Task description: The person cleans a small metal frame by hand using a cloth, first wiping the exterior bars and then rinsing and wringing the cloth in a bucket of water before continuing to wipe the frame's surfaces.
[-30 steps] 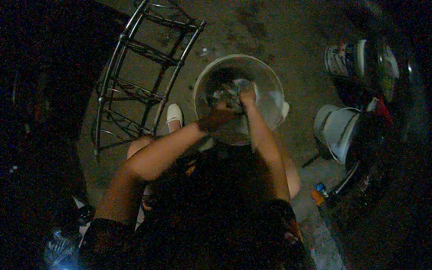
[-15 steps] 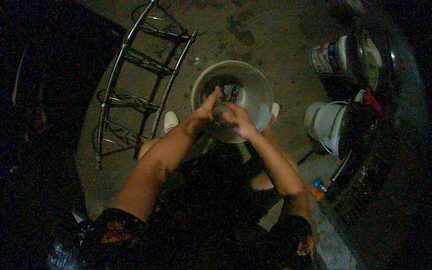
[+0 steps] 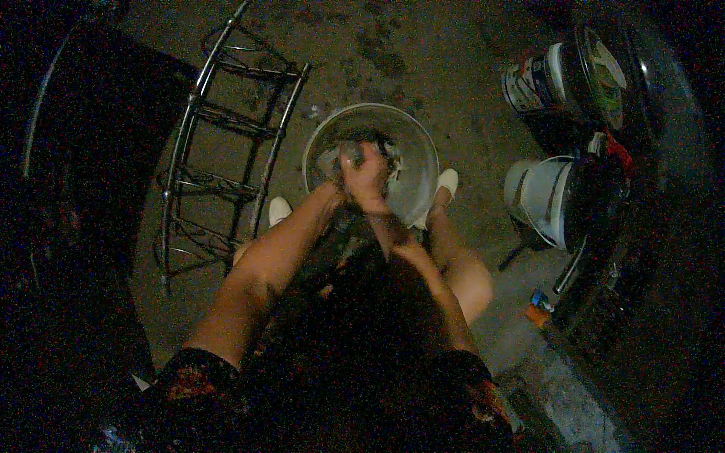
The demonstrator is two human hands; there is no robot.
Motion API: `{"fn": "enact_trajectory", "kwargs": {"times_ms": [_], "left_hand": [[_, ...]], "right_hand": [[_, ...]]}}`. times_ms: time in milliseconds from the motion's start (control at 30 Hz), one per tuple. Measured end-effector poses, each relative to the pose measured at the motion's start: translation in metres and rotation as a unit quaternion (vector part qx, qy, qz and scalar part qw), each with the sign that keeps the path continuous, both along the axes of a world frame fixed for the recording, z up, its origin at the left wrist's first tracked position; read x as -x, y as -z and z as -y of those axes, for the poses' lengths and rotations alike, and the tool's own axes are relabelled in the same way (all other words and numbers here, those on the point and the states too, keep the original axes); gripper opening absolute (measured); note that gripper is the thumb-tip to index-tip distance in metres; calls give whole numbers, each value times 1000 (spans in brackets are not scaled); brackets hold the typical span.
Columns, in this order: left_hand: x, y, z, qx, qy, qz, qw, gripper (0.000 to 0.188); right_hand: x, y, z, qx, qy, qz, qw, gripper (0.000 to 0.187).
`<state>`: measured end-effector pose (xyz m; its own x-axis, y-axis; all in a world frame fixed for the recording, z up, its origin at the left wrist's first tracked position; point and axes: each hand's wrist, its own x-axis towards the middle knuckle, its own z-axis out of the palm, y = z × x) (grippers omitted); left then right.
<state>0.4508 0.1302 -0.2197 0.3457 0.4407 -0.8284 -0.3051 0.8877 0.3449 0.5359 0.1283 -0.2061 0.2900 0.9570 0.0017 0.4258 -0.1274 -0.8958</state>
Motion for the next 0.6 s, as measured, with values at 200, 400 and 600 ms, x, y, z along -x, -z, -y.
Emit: {"fn": "enact_trajectory", "kwargs": {"times_ms": [200,400,600], "left_hand": [[1,19,-16,73,-218,10,973,40],[17,-11,-40,110,-83,-81,987,44],[21,-12,-35,118,-63,-117,984,26]], "right_hand": [[-68,78,-19,184,-172,348,903,39],[-83,198,-15,296,-174,358,868,34],[-62,214,-13,385,-248,355,815,29]]}}
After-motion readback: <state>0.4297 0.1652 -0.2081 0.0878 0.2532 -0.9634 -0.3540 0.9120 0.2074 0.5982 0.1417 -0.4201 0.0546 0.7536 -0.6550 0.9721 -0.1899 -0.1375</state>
